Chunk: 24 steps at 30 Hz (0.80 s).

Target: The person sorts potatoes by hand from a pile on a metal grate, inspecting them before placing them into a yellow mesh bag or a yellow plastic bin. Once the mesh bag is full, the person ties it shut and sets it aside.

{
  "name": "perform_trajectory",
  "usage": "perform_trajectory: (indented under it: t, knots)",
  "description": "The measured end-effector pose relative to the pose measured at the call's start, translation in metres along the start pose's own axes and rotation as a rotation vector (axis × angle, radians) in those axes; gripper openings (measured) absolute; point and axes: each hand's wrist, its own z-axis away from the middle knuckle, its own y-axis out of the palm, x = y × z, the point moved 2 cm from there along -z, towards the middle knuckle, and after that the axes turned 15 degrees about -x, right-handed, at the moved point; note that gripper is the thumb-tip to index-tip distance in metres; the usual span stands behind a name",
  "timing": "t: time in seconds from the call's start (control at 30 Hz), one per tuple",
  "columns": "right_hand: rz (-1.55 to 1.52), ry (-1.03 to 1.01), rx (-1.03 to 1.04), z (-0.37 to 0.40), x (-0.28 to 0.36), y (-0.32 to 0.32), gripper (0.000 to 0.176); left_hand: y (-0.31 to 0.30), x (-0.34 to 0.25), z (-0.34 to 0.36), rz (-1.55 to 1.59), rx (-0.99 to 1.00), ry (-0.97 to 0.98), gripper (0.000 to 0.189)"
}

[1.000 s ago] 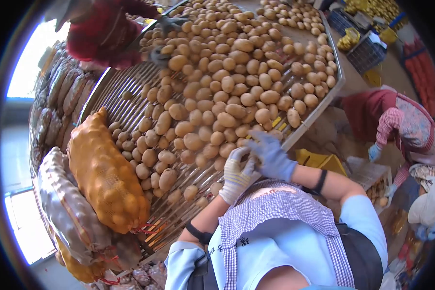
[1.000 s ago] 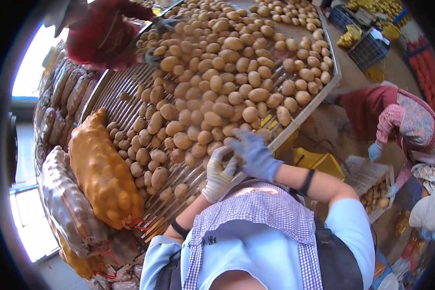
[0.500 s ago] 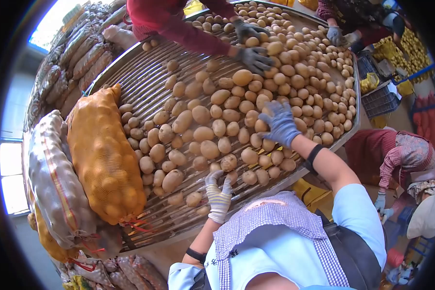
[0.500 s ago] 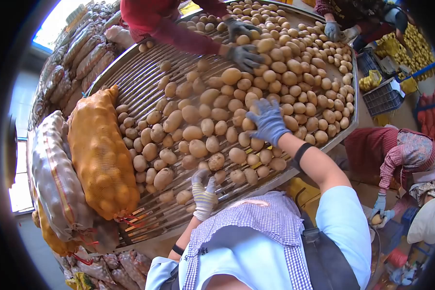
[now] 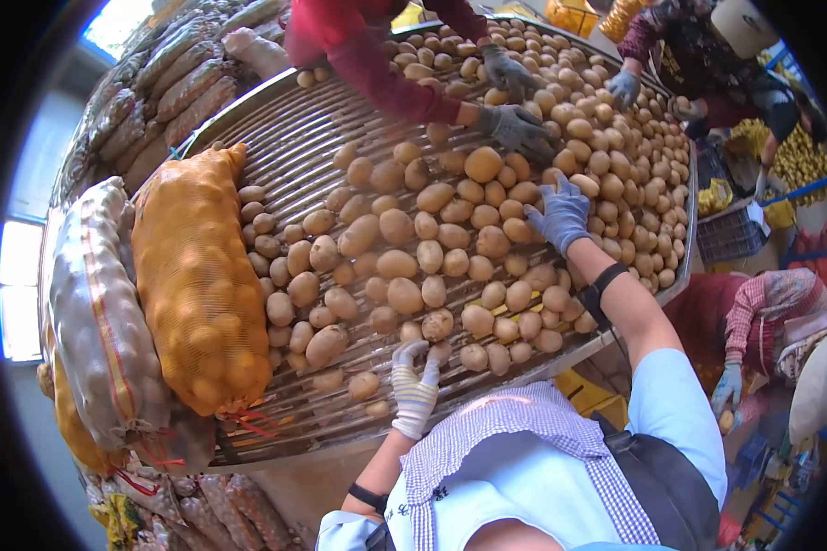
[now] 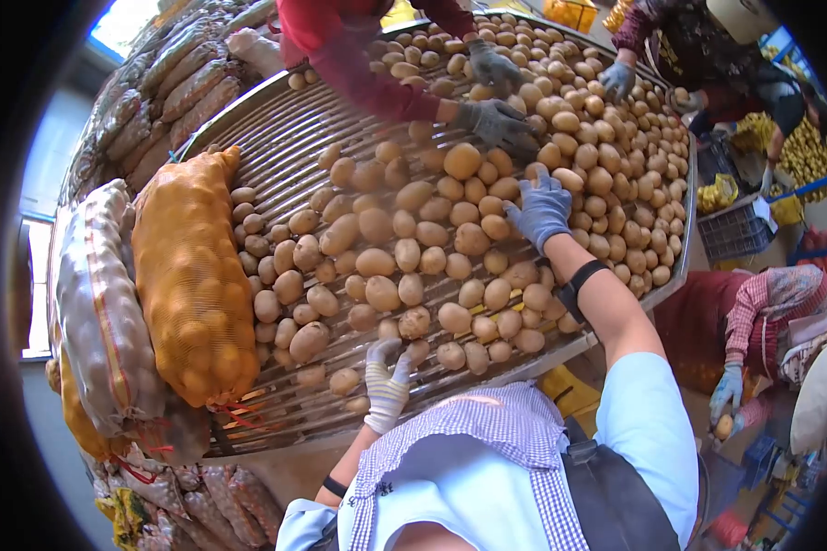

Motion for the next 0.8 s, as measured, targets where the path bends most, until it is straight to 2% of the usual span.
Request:
perform_trajectory:
  t: [0.07, 0.1, 0.13, 0.17, 0.2, 0.23, 0.27, 0.33, 0.4, 0.47, 0.53, 0.6, 0.63, 0.7, 0.8]
  knots:
    - [-0.147, -0.010, -0.077, -0.028, 0.020, -0.001, 0.062, -0.002, -0.002, 0.003, 0.002, -0.015, -0.025, 0.022]
    - [-0.349, -0.100, -0.151, -0.045, 0.032, 0.009, 0.066, 0.000, 0.000, 0.005, 0.038, -0.014, -0.055, 0.022]
    - [-0.357, -0.112, -0.160, -0.057, 0.043, 0.020, 0.066, 0.002, 0.004, 0.008, 0.071, -0.010, -0.084, 0.022]
    - [-0.218, -0.160, -0.094, -0.069, 0.061, 0.026, 0.067, 0.006, 0.017, 0.012, 0.066, -0.007, -0.038, 0.022]
    - [-0.080, -0.207, -0.031, -0.082, 0.076, 0.031, 0.069, 0.008, 0.016, 0.012, 0.086, 0.008, -0.077, 0.023]
    - [-0.072, -0.177, 0.218, -0.094, 0.083, 0.038, 0.070, 0.009, 0.014, 0.013, 0.069, 0.010, -0.049, 0.023]
    - [-0.083, -0.190, 0.204, -0.103, 0.088, 0.042, 0.070, 0.007, 0.006, 0.012, 0.049, 0.011, -0.023, 0.023]
    - [-0.144, -0.123, 0.406, -0.112, 0.087, 0.059, 0.071, 0.004, 0.000, 0.010, 0.030, -0.011, -0.030, 0.022]
    - [-0.194, -0.194, 0.363, -0.109, 0.073, 0.073, 0.070, 0.002, 0.006, 0.009, 0.032, -0.053, -0.069, 0.020]
    - [-0.736, -0.037, 0.376, -0.093, 0.063, 0.065, 0.072, 0.004, 0.014, 0.010, 0.202, -0.050, -0.264, 0.021]
    - [-1.140, 0.144, 0.466, -0.056, 0.076, 0.004, 0.076, 0.003, 0.012, 0.003, 0.098, -0.033, -0.143, 0.019]
    - [-1.329, 0.170, 0.362, -0.011, 0.083, -0.031, 0.081, 0.003, -0.016, -0.012, 0.040, 0.004, -0.051, 0.016]
    - [-1.321, 0.203, 0.376, 0.010, 0.084, -0.045, 0.081, 0.007, -0.022, -0.017, 0.129, 0.033, -0.022, 0.016]
    - [-1.582, 0.251, 0.473, 0.046, 0.087, -0.075, 0.079, 0.014, -0.044, -0.031, 0.210, 0.056, 0.105, 0.017]
    - [-1.555, 0.371, 0.521, 0.089, 0.091, -0.124, 0.079, 0.010, -0.104, -0.049, 0.201, 0.066, 0.361, 0.022]
